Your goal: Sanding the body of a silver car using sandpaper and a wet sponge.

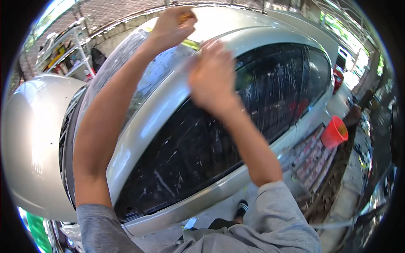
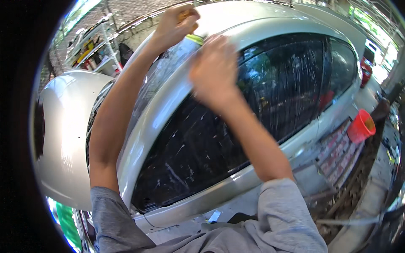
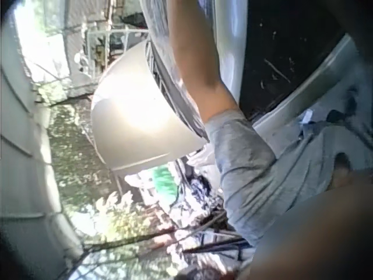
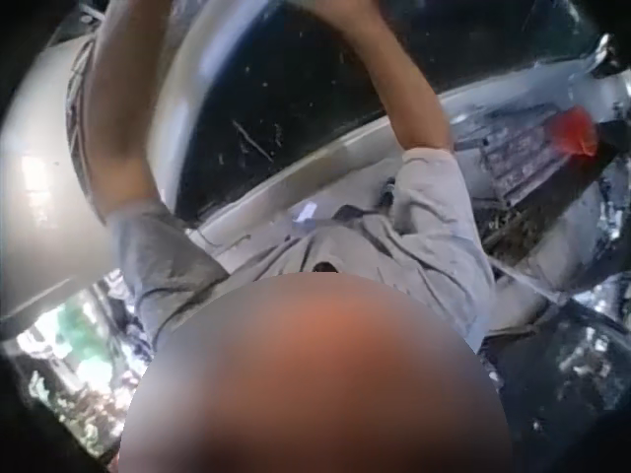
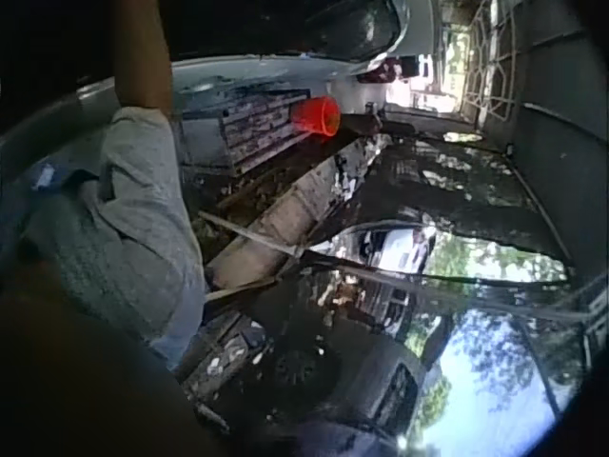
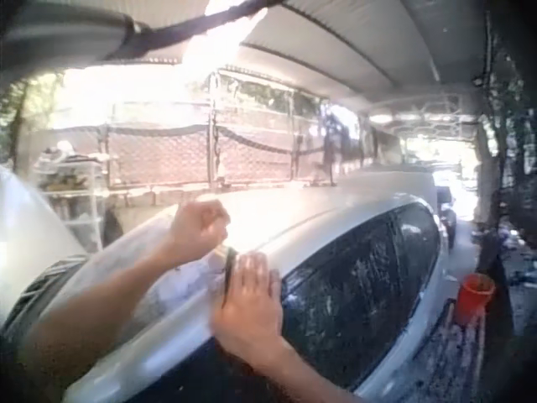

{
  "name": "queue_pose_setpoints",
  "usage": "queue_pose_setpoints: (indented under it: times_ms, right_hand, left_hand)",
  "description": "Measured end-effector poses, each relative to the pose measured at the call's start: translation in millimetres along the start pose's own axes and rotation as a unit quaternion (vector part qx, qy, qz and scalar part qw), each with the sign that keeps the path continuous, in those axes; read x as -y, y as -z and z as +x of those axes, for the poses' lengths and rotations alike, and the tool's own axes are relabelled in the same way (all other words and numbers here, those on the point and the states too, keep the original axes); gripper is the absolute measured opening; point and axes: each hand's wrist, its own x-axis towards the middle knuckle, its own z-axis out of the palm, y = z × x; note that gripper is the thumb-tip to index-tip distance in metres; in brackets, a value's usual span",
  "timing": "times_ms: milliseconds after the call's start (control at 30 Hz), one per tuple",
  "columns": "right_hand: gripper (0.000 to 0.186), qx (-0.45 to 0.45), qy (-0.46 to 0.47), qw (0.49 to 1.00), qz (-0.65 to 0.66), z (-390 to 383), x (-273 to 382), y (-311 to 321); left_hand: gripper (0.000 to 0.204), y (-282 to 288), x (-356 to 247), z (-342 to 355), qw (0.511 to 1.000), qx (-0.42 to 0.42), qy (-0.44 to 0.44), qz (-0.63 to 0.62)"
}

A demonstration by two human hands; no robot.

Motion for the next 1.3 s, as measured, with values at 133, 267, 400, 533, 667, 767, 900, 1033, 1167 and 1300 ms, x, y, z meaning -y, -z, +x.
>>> queue_pose_setpoints:
  times_ms: [133, 267, 400, 533, 667, 767, 900, 1033, 1167, 1300]
  right_hand:
    - [0.064, 0.059, 0.038, 0.995, -0.066, -18.1, 25.3, 5.7]
    - [0.068, 0.058, -0.059, 0.994, -0.076, -25.0, 64.6, -3.9]
    - [0.057, -0.015, 0.097, 0.988, -0.119, -67.9, 81.0, -22.5]
    - [0.060, -0.040, -0.036, 0.995, -0.086, -41.6, 71.6, -12.5]
    - [0.060, 0.015, 0.095, 0.994, -0.049, -64.5, 58.1, -13.5]
    - [0.057, 0.032, -0.034, 0.992, -0.115, 6.9, 13.9, 2.9]
    - [0.065, 0.048, 0.106, 0.993, -0.027, -87.4, 52.8, -9.8]
    - [0.056, -0.006, 0.009, 0.997, -0.074, -20.3, 29.0, -1.9]
    - [0.041, -0.042, 0.138, 0.989, 0.034, -59.8, 40.0, -1.8]
    - [0.033, -0.072, 0.111, 0.990, 0.052, -34.1, 25.9, -2.8]
  left_hand:
    - [0.021, 59.2, 29.0, -85.3, 0.996, -0.047, 0.081, -0.006]
    - [0.021, 72.7, 16.6, -103.2, 0.997, -0.048, 0.067, -0.005]
    - [0.024, 64.5, -28.4, -60.3, 0.988, 0.063, 0.130, -0.059]
    - [0.026, 23.7, -58.6, -13.8, 0.982, 0.162, 0.097, -0.016]
    - [0.024, 25.4, -24.9, -37.9, 0.997, 0.043, 0.059, -0.039]
    - [0.025, 39.2, 5.3, -75.5, 0.998, 0.012, 0.057, 0.003]
    - [0.024, 59.5, 52.4, -149.6, 0.992, -0.043, 0.115, -0.016]
    - [0.024, 49.2, 41.0, -154.2, 0.986, -0.087, 0.138, -0.045]
    - [0.023, 57.6, 48.0, -161.1, 0.985, -0.106, 0.131, -0.033]
    - [0.023, 55.4, 46.0, -154.6, 0.987, -0.108, 0.115, -0.028]
